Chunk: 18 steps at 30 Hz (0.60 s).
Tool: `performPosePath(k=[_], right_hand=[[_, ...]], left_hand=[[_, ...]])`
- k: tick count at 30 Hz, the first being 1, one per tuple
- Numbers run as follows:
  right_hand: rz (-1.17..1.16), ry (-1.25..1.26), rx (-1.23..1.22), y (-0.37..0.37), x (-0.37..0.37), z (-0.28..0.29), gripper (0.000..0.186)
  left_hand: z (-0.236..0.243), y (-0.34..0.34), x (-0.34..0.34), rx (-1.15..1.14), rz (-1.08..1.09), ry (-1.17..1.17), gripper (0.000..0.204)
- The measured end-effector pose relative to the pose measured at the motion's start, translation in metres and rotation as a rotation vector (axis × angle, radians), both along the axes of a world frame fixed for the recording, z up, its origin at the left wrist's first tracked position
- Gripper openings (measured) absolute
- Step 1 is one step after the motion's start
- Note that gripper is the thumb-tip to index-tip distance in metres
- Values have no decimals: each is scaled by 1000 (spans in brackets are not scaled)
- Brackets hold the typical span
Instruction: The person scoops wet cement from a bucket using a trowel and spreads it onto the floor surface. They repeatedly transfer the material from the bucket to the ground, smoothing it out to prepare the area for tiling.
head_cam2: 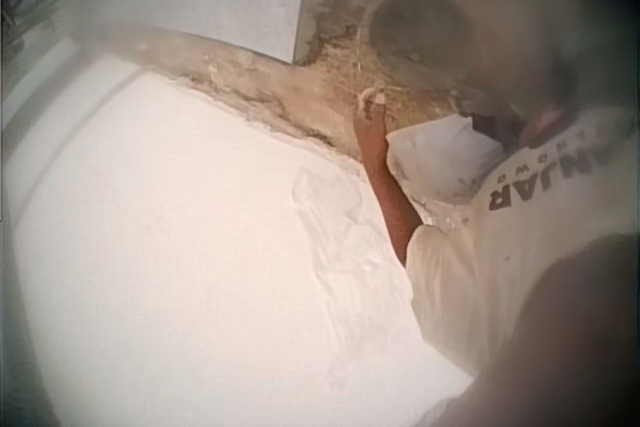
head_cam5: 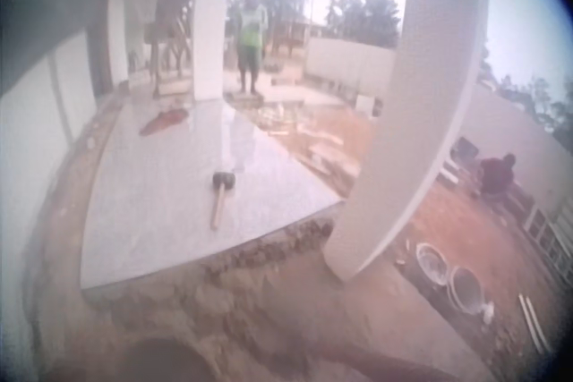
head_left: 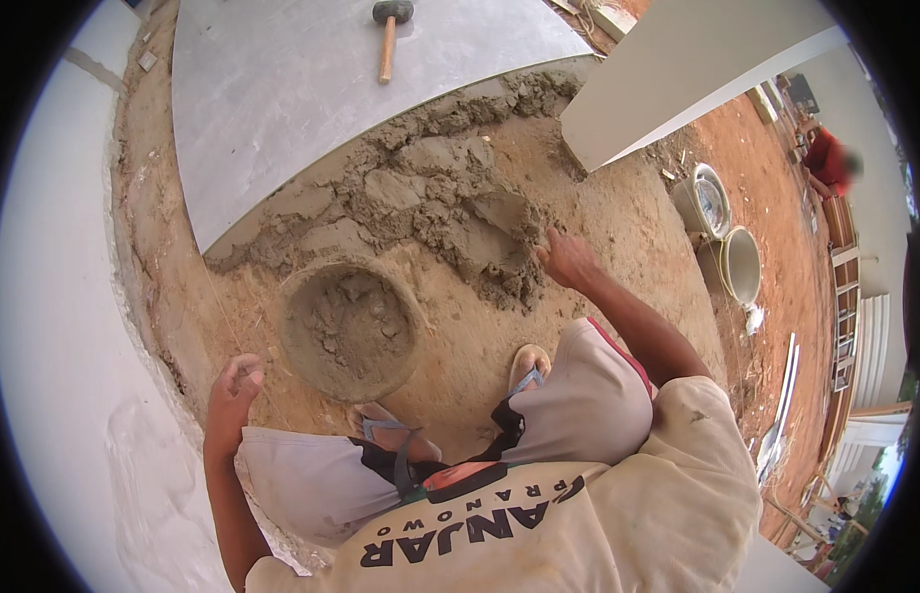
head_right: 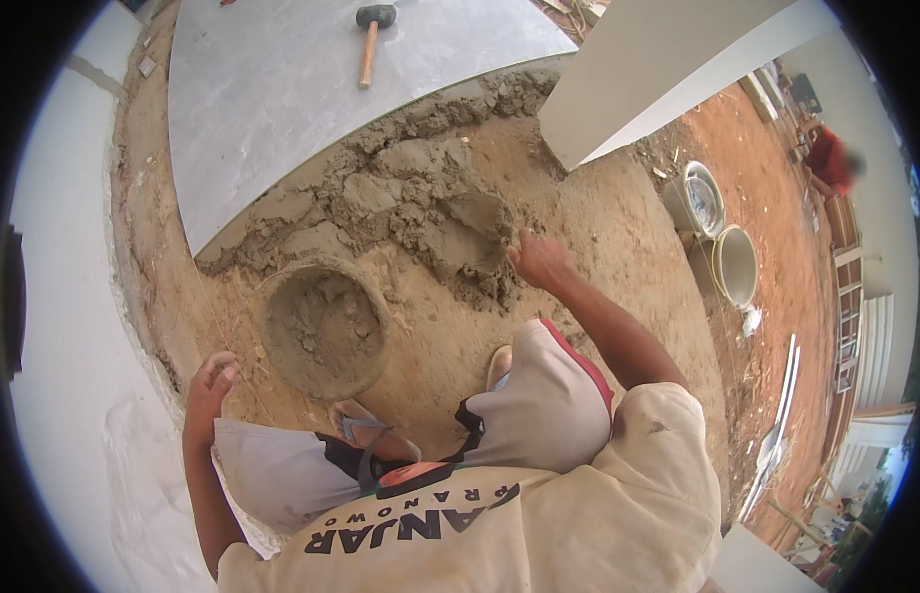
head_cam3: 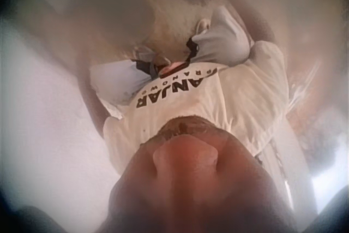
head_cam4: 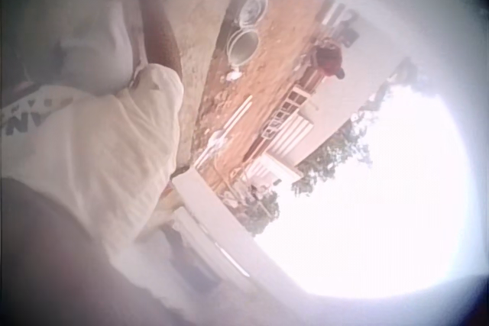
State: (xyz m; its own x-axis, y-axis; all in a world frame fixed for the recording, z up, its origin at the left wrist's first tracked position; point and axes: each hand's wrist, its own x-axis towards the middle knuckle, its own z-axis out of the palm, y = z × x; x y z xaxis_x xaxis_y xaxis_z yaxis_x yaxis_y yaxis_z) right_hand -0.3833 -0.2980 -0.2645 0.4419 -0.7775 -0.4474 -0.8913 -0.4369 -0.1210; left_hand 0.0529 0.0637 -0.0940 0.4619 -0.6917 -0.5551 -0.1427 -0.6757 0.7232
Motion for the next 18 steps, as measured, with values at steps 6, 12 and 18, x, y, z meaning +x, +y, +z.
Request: performPosePath(k=[6,12,18], right_hand=[[29,87,-34,-41,2,-34,44],[-47,52,-82,-103,17,-49,49],[-220,-215,313,-81,48,1,59]], left_hand=[[36,39,-14,35,-89,291,64],[57,52,-22,31,-82,171,87],[78,65,-47,41,-27,147,97]])
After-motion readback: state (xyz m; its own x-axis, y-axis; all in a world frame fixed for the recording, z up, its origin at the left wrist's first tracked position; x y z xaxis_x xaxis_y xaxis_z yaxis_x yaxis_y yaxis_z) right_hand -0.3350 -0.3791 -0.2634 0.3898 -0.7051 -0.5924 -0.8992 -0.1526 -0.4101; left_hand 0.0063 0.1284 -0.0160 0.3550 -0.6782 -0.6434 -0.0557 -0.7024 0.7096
